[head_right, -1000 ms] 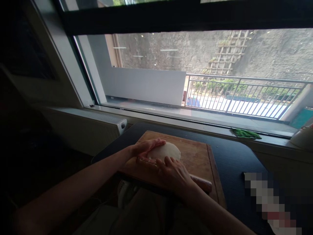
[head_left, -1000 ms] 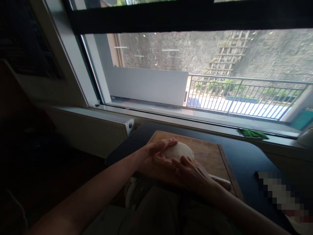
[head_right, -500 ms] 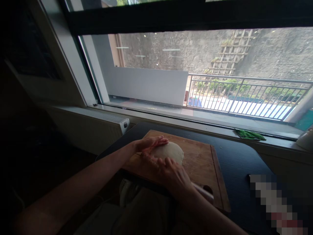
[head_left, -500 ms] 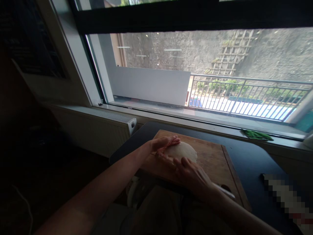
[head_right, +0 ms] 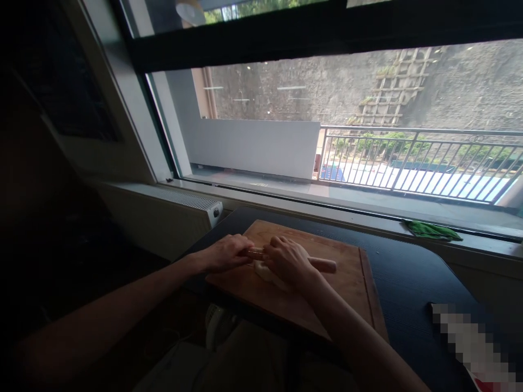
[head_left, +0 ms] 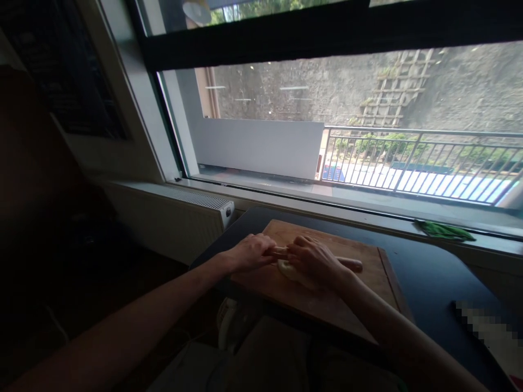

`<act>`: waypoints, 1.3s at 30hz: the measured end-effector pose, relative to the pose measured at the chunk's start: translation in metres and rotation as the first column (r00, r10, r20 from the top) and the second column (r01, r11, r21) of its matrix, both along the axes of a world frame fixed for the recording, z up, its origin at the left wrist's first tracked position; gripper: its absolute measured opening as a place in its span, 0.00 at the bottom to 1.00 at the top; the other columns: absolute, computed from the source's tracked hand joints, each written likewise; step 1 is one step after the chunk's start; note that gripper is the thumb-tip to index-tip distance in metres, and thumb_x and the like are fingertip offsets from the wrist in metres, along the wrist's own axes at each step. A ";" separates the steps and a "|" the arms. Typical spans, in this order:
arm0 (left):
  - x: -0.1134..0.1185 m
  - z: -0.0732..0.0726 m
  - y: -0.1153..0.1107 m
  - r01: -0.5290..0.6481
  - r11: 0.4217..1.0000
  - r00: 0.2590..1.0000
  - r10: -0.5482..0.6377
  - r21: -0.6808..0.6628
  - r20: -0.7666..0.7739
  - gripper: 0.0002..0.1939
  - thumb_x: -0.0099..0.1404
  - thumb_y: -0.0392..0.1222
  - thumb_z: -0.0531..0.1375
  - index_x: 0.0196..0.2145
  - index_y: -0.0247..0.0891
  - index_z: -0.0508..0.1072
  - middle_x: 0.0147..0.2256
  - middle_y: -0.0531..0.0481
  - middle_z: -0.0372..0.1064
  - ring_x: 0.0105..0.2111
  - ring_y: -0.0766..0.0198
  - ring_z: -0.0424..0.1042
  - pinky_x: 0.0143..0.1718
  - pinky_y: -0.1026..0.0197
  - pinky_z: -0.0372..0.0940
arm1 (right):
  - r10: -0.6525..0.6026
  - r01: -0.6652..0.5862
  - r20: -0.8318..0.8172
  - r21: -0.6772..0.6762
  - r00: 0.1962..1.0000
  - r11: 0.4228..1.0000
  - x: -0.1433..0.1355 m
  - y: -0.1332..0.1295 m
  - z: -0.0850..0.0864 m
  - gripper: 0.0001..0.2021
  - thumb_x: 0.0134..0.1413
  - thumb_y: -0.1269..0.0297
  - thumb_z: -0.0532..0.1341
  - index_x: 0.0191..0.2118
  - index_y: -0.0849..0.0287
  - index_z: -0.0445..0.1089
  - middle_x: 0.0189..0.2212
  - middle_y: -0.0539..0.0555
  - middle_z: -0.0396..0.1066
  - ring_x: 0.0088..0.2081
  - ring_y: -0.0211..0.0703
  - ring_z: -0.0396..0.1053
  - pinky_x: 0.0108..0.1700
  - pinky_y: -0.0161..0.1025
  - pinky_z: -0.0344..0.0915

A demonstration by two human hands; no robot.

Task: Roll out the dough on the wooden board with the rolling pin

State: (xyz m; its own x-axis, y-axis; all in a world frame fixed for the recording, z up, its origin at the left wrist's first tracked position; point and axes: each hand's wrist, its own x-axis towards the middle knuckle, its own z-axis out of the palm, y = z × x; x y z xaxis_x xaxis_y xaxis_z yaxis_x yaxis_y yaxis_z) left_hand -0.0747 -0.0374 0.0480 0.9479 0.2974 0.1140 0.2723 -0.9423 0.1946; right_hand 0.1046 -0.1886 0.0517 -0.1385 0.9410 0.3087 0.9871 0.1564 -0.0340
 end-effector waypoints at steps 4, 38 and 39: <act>-0.024 -0.021 0.009 -0.285 0.951 0.958 0.286 0.120 0.002 0.19 0.66 0.53 0.48 0.37 0.36 0.69 0.39 0.43 0.67 0.40 0.57 0.67 0.43 0.58 0.61 | -0.161 0.168 -0.064 0.130 0.985 0.977 0.024 -0.001 -0.013 0.14 0.60 0.66 0.53 0.50 0.59 0.66 0.45 0.57 0.65 0.46 0.44 0.61 0.48 0.40 0.58; 0.051 -0.013 -0.048 -0.406 0.890 0.870 0.446 0.207 -0.210 0.33 0.65 0.47 0.46 0.62 0.23 0.47 0.40 0.26 0.71 0.41 0.42 0.72 0.39 0.48 0.63 | -0.382 0.409 -0.212 0.107 0.900 0.906 0.040 0.006 -0.064 0.16 0.63 0.64 0.47 0.48 0.57 0.70 0.46 0.54 0.67 0.48 0.44 0.60 0.51 0.39 0.55; 0.059 -0.013 -0.054 -0.374 0.906 0.887 0.412 0.198 -0.208 0.34 0.65 0.47 0.46 0.62 0.21 0.47 0.38 0.26 0.71 0.40 0.41 0.72 0.38 0.47 0.63 | -0.382 0.411 -0.217 0.107 0.898 0.905 0.040 0.007 -0.064 0.16 0.62 0.64 0.47 0.47 0.57 0.70 0.46 0.54 0.67 0.48 0.44 0.60 0.50 0.39 0.55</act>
